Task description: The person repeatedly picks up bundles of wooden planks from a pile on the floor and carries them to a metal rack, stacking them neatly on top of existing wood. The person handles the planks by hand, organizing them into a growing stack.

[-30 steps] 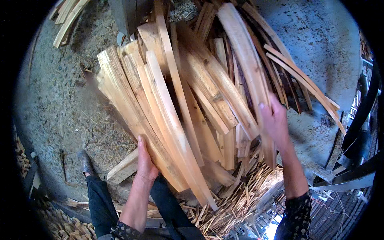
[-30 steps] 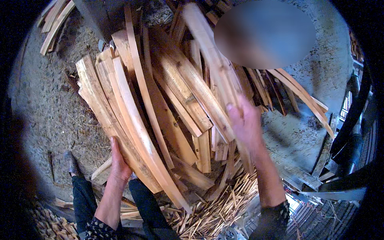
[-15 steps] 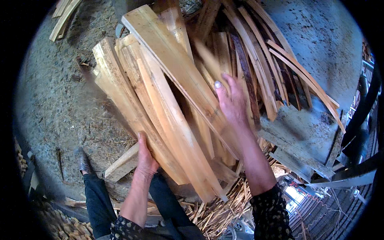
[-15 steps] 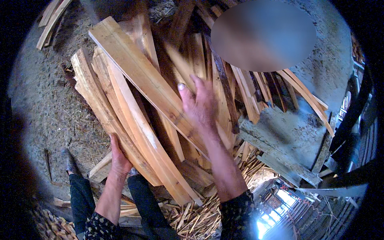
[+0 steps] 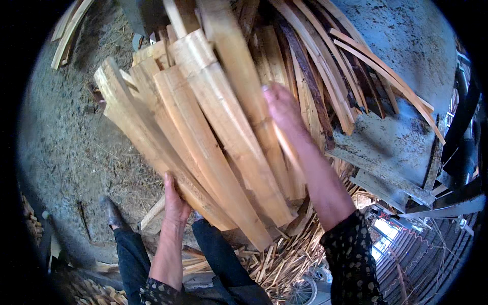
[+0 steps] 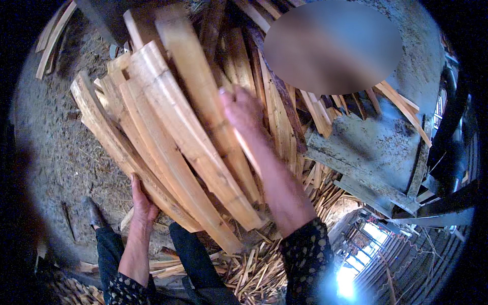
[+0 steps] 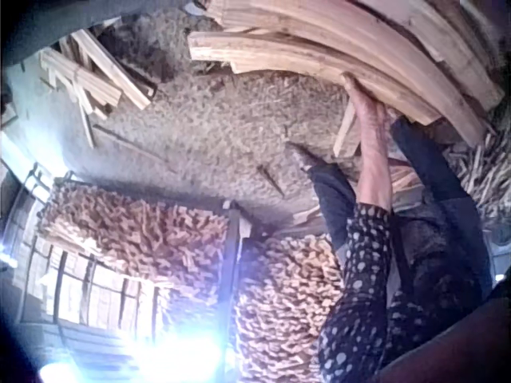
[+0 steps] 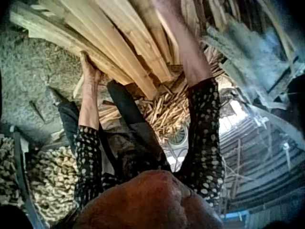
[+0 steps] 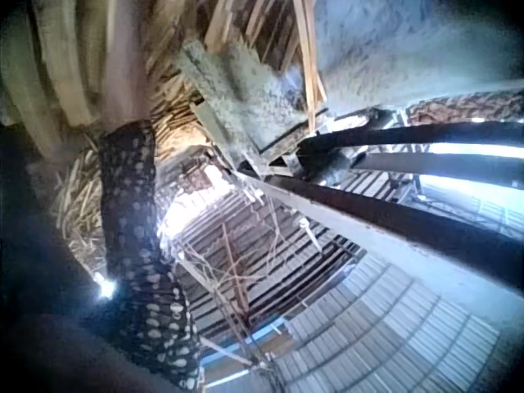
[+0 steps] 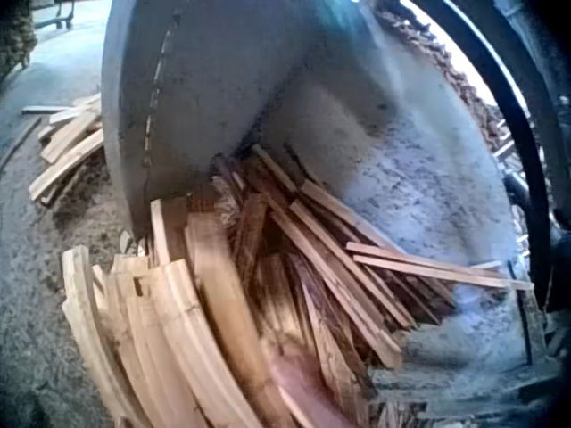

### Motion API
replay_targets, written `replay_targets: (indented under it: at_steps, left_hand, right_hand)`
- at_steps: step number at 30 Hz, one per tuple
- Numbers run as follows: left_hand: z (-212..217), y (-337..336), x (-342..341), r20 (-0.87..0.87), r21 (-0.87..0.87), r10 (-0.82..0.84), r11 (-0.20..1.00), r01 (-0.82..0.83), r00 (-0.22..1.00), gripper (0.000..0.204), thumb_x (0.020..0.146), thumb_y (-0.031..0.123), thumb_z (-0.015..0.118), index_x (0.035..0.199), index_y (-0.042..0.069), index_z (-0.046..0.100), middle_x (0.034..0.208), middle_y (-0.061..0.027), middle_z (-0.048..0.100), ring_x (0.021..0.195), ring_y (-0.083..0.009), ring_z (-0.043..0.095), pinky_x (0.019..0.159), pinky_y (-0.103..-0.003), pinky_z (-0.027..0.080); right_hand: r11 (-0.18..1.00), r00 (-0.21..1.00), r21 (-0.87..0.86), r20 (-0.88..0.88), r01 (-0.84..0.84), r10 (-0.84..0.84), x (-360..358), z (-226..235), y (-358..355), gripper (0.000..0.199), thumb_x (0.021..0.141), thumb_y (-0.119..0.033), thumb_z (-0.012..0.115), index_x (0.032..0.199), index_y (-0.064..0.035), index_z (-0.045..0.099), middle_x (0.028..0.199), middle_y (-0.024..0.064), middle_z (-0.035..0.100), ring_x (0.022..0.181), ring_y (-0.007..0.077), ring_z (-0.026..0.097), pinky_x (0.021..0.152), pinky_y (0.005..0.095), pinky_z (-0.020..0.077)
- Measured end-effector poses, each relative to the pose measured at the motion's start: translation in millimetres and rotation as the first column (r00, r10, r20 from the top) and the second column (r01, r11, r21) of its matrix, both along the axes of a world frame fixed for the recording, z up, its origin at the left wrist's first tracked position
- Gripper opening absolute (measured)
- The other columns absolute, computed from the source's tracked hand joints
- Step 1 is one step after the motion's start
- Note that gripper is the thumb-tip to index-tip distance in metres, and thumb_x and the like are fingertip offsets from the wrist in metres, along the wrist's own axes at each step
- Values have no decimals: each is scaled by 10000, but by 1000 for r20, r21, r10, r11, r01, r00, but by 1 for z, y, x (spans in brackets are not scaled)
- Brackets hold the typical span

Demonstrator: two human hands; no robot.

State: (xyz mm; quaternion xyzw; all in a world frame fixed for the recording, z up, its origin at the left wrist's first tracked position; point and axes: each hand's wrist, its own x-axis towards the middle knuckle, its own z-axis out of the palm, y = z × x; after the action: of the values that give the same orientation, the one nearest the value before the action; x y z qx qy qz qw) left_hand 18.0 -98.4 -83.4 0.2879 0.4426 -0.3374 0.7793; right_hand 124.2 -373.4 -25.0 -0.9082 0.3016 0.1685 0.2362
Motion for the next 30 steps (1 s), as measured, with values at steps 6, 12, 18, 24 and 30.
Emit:
replay_targets:
  at_steps: [6, 12, 18, 24, 30]
  left_hand:
    - [3, 11, -4, 33, 25, 105, 994, -106, 994, 664, 828, 524, 460, 1291, 75, 304, 1282, -110, 397, 1157, -264, 403, 965, -422, 342]
    - [-8, 26, -4, 21, 68, 74, 995, -76, 997, 761, 756, 572, 534, 1303, 98, 299, 1302, -112, 371, 1175, -281, 374, 966, -437, 337]
    - [-14, 37, -13, 24, -23, 51, 998, -51, 998, 774, 707, 515, 635, 1273, 77, 340, 1238, -108, 440, 1122, -282, 435, 936, -444, 378]
    - [26, 64, -49, -23, -16, -42, 999, 42, 999, 743, 685, 543, 628, 1253, 121, 400, 1230, -106, 461, 1125, -301, 437, 945, -468, 373]
    - [17, 75, -63, -68, -4, -194, 981, 194, 979, 827, 577, 333, 760, 1235, 21, 368, 1177, -88, 479, 1098, -236, 454, 966, -369, 352]
  right_hand:
    - [990, 989, 27, 46, -139, 138, -26, 0, 43, 623, 752, -476, 539, 1099, 36, 456, 1095, 255, 458, 1022, 391, 456, 849, 457, 385]
    - [924, 998, 382, 53, 13, -36, -28, -3, 41, 845, 702, -507, 624, 1278, 15, 293, 1232, 268, 400, 1147, 355, 407, 950, 392, 340]
    - [745, 951, 591, -189, 308, -244, -25, 15, 57, 805, 684, -599, 565, 1163, 35, 443, 1076, 220, 536, 1032, 292, 505, 869, 357, 396]
    - [787, 966, 577, -245, 218, -88, -111, 18, 77, 635, 695, -531, 572, 1026, 10, 551, 857, 118, 585, 816, 220, 544, 748, 371, 425]
    - [297, 755, 738, -415, 605, -507, -152, -17, 85, 792, 615, -481, 680, 1197, -7, 426, 1079, 135, 501, 992, 224, 467, 836, 361, 398]
